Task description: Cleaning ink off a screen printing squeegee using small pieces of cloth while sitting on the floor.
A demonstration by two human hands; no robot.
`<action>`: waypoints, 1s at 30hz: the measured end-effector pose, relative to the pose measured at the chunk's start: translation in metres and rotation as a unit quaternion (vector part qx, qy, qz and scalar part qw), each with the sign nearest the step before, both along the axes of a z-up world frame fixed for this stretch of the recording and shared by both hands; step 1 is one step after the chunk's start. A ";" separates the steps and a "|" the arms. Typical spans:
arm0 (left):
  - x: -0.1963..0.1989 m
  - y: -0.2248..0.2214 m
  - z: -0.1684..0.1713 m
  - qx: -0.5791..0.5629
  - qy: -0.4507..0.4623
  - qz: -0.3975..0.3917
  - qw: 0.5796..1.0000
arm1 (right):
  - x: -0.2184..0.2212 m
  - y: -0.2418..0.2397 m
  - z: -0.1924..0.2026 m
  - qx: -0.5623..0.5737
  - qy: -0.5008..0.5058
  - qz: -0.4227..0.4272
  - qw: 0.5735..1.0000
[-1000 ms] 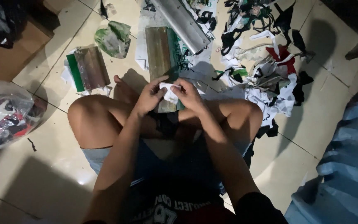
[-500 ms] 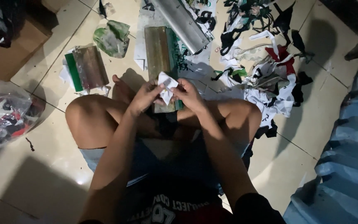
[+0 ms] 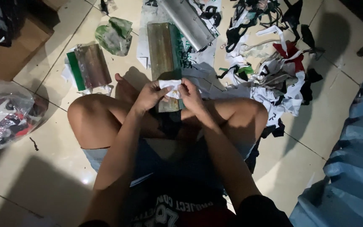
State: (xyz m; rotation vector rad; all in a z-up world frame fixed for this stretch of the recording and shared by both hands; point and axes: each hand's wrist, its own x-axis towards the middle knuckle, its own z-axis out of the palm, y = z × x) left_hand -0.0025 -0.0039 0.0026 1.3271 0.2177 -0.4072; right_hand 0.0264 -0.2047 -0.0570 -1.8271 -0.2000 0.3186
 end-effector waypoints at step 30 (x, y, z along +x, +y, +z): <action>0.007 0.003 -0.050 -0.066 0.067 0.165 0.982 | -0.008 0.009 0.006 0.144 0.077 0.007 0.987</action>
